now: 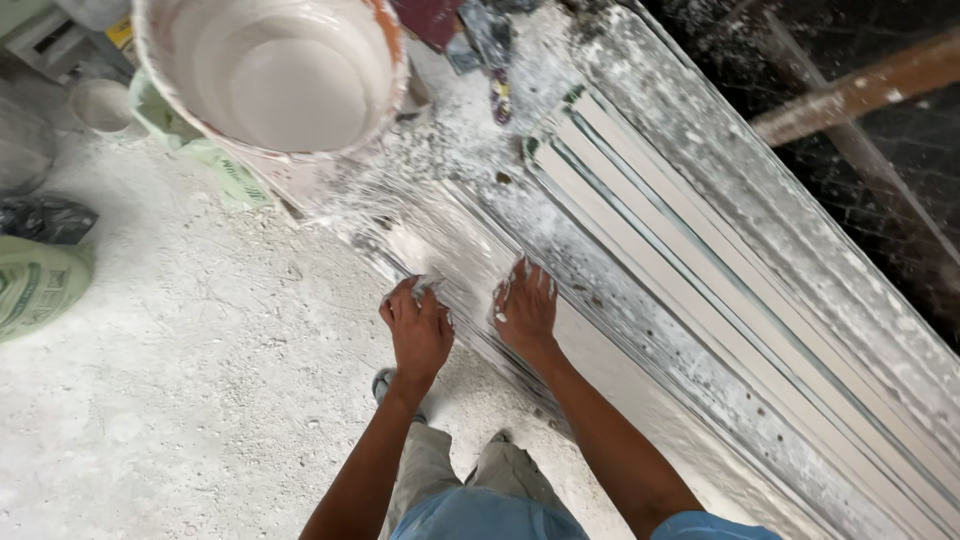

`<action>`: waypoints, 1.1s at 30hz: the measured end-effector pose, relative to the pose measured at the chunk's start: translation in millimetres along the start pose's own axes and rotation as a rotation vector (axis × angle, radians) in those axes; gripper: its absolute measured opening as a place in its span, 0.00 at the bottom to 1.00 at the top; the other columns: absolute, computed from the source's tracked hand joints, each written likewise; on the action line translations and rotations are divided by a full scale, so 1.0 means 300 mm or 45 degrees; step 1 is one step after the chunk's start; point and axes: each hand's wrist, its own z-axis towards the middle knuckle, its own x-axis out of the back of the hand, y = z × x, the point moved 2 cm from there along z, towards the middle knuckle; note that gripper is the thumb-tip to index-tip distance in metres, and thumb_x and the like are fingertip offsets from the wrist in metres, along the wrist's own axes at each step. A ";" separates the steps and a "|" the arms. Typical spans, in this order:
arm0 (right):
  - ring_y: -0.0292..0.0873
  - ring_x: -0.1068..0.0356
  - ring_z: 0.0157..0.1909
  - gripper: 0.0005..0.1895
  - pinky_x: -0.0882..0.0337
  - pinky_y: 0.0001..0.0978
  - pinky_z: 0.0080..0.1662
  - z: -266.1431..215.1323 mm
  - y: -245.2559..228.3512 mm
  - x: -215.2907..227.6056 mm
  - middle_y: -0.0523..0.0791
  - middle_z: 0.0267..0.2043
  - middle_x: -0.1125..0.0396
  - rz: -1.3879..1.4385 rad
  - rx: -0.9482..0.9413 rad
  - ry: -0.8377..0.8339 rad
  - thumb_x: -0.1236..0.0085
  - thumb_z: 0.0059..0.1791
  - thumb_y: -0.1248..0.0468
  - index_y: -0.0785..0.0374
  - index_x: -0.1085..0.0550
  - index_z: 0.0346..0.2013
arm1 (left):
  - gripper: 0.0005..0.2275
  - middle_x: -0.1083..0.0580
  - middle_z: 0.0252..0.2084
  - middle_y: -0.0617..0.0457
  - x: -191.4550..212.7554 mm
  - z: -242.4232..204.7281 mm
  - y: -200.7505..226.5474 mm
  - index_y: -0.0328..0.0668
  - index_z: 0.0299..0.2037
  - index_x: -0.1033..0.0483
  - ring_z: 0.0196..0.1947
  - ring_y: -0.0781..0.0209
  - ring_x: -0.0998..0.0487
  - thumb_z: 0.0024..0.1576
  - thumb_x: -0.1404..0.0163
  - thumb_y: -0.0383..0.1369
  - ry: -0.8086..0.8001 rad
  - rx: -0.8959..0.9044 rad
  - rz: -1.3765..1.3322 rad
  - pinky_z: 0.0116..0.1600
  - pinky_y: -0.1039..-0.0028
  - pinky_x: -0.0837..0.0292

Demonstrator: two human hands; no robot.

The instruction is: The person pours a white liquid from a bucket into a long rectangular mold, then uses a trowel to spread and smooth the material along the mold's length. The person repeatedly scoops more liquid from the bucket and continues filling and leveling the mold.

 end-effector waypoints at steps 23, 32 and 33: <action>0.63 0.56 0.74 0.40 0.68 0.72 0.69 -1.270 1.506 -0.126 0.60 0.72 0.54 0.105 -0.152 -0.057 0.65 0.56 0.47 0.76 0.51 0.72 | 0.18 0.34 0.59 0.30 -0.432 -1.274 1.250 0.30 0.58 0.30 0.60 0.35 0.36 0.58 0.50 0.24 0.088 0.296 0.129 0.60 0.47 0.44; 0.64 0.55 0.74 0.38 0.64 0.70 0.72 -1.746 2.107 -0.204 0.62 0.71 0.54 0.049 -0.235 -0.132 0.68 0.57 0.48 0.71 0.52 0.75 | 0.18 0.35 0.59 0.30 -0.565 -1.698 1.662 0.28 0.58 0.33 0.60 0.34 0.35 0.57 0.50 0.26 0.004 0.240 0.101 0.61 0.45 0.43; 0.64 0.56 0.74 0.38 0.65 0.71 0.71 -1.797 2.178 -0.230 0.62 0.71 0.54 0.007 -0.242 -0.144 0.68 0.57 0.48 0.71 0.52 0.74 | 0.18 0.35 0.59 0.30 -0.579 -1.742 1.713 0.27 0.57 0.33 0.61 0.34 0.35 0.57 0.50 0.26 0.006 0.212 0.099 0.62 0.45 0.43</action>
